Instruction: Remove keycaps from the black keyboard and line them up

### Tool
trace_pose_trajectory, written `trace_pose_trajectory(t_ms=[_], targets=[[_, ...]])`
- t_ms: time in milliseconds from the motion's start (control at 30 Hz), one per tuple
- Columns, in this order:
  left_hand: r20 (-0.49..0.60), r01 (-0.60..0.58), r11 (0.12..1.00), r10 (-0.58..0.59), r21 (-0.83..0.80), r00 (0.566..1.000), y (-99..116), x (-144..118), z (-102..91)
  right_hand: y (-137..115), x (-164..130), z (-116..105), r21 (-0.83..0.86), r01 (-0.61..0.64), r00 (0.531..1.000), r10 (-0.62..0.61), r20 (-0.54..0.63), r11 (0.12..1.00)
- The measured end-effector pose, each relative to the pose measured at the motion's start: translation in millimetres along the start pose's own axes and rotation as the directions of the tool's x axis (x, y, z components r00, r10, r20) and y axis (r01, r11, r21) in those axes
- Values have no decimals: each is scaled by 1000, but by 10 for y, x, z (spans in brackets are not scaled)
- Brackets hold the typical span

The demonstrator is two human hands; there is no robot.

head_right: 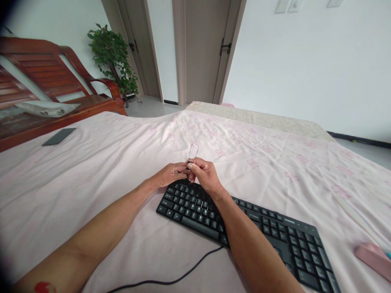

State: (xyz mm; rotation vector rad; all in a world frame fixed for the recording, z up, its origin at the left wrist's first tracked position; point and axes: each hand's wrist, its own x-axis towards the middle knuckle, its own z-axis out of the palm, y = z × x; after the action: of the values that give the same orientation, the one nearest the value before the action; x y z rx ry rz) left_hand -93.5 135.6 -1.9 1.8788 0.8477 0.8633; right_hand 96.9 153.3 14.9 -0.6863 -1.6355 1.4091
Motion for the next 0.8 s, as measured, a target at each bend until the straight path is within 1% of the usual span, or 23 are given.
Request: trace_pose_trajectory(t_ms=[100,200,300,367,433,500,600,667,700,800], targets=[[-9,30,1000,-30,8,999,-30,-2,22,25,-4,-9,-7,-41,999,40,-9,999],[-21,88,996,-88,-28,996,-66,-8,26,63,9,-16,30,-82,994,84,-74,996],[-29,160,983,-163,-88,986,-88,-17,42,80,25,-23,50,-86,985,93,-142,995],[-61,191,977,-197,-98,978,-99,-19,66,72,24,-24,35,-77,983,82,-165,996],[-94,200,974,-210,-104,973,-108,-16,97,56,7,-23,-12,-45,984,42,-172,999],[-111,193,975,-205,-111,972,-109,-11,125,40,-23,-21,-88,25,986,-39,-164,996],[-140,192,976,-205,-103,969,-93,1,151,21,-74,-20,-227,148,980,-174,-99,963],[-165,209,972,-225,-109,960,-73,14,159,11,-98,-19,-276,204,970,-232,-75,939],[-170,225,967,-244,-123,955,-61,24,162,6,-105,-19,-278,212,965,-245,-90,937],[-171,285,943,-314,-173,934,-27,65,183,-4,-112,-18,-253,189,949,-242,-200,949]])
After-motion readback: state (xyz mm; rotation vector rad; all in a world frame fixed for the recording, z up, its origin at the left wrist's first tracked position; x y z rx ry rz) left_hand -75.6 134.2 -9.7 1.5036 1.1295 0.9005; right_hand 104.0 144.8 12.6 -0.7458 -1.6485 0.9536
